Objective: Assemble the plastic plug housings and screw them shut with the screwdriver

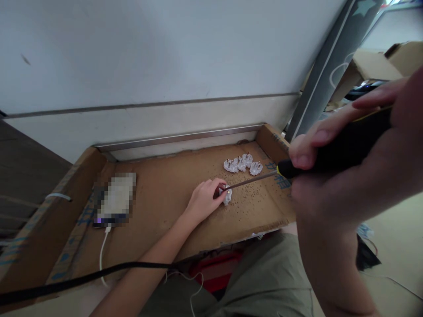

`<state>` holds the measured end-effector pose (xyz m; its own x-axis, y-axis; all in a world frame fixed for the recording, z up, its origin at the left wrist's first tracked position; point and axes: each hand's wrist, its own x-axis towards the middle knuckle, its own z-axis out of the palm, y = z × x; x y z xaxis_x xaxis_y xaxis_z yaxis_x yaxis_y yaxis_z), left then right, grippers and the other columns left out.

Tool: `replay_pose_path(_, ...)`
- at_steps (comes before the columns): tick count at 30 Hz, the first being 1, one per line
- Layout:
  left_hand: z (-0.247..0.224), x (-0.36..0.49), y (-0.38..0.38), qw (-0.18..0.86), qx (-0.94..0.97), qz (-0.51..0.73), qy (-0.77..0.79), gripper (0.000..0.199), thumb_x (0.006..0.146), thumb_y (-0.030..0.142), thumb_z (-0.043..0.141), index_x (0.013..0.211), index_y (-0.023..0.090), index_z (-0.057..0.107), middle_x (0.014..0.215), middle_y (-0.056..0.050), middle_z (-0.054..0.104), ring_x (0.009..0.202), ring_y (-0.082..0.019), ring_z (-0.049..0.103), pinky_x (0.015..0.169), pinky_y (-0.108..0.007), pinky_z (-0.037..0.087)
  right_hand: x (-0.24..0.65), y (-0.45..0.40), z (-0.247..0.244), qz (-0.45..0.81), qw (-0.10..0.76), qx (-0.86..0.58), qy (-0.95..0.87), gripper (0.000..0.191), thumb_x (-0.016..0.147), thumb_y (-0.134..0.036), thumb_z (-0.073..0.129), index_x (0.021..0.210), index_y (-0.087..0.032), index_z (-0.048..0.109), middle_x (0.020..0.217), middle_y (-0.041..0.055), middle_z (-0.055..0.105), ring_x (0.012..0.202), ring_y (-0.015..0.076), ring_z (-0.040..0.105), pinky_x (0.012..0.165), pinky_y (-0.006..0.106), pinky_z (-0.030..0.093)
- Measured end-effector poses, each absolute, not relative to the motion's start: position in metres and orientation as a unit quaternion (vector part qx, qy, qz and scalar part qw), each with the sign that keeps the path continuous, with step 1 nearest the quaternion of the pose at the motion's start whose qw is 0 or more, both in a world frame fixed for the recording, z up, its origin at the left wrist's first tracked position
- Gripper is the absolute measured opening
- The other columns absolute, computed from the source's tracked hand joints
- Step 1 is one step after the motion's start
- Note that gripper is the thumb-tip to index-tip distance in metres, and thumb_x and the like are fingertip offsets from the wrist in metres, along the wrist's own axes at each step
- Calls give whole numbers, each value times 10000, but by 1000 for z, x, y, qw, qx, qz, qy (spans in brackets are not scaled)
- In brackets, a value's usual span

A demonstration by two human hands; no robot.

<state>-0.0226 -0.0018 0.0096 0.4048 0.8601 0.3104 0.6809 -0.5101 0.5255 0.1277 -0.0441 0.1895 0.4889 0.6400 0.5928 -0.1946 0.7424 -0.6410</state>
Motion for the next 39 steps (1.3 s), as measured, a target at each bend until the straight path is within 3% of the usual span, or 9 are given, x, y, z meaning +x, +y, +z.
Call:
replay_pose_path(7, 9, -22, -2, 152, 822, 280, 471, 164, 844, 288, 557, 998, 230, 552, 881, -8, 638, 820, -177, 591, 764, -324, 452, 115, -32, 206, 189, 817, -368, -401, 441, 846, -607, 381, 666, -204, 383, 453, -36, 373, 333, 79, 319, 293, 242, 196)
replay_pose_path(16, 11, -19, -3, 173, 812, 287, 478, 163, 823, 269, 579, 980, 236, 548, 883, 6, 656, 834, -177, 599, 751, -320, 455, 112, -26, 200, 180, 821, -323, -434, 469, 844, -626, 367, 680, -186, 376, 500, -25, 351, 351, 75, 317, 286, 240, 178)
replay_pose_path(19, 12, -20, -3, 163, 816, 286, 475, 173, 819, 298, 585, 978, 235, 557, 900, -3, 657, 844, -182, 600, 763, -326, 455, 108, -19, 194, 158, 836, -292, -437, 426, 812, -587, 478, 702, -188, 374, 572, -25, 348, 396, 53, 332, 285, 217, 188)
replay_pose_path(23, 14, -21, -3, 165, 820, 283, 469, 243, 787, 334, 626, 999, 234, 563, 952, -12, 655, 884, -191, 593, 792, -333, 459, 108, -11, 189, 157, 811, -314, -468, 384, 772, -487, 594, 739, -192, 350, 609, -39, 320, 411, 19, 333, 323, 166, 255)
replay_pose_path(27, 13, -23, -1, 177, 828, 288, 447, 320, 793, 332, 624, 1087, 233, 547, 1074, -23, 630, 996, -198, 561, 875, -347, 450, 123, 3, 191, 222, 768, -274, -535, 390, 844, -582, 363, 926, -209, 445, 618, -26, 403, 419, 66, 419, 321, 193, 316)
replay_pose_path(29, 12, -24, 0, 175, 836, 293, 430, 314, 807, 316, 610, 1104, 233, 549, 1127, -26, 617, 1057, -202, 539, 928, -357, 428, 134, 11, 195, 258, 728, -234, -590, 358, 850, -485, 333, 982, -186, 479, 678, -3, 455, 507, 97, 497, 368, 221, 402)
replay_pose_path(33, 10, -23, 0, 194, 840, 283, 421, 275, 820, 297, 593, 1085, 227, 569, 1108, -26, 631, 1045, -200, 549, 930, -363, 429, 155, 19, 211, 280, 592, -207, -727, 101, 837, -258, 390, 859, -168, 430, 775, -5, 492, 741, 125, 574, 587, 260, 522)
replay_pose_path(37, 10, -22, -2, 202, 832, 282, 433, 264, 821, 304, 587, 1070, 219, 579, 1054, -34, 643, 987, -198, 570, 897, -358, 449, 170, 17, 235, 164, 458, -271, -831, 245, 804, -207, 545, 1048, -204, 522, 781, -93, 513, 648, -34, 439, 541, 19, 385)
replay_pose_path(39, 11, -22, -2, 198, 830, 289, 434, 254, 817, 308, 589, 1052, 212, 583, 1030, -36, 647, 971, -197, 573, 884, -351, 457, 182, 20, 248, 190, 498, -328, -780, 133, 769, -141, 549, 876, -167, 623, 687, -106, 524, 603, -71, 417, 546, -31, 318)
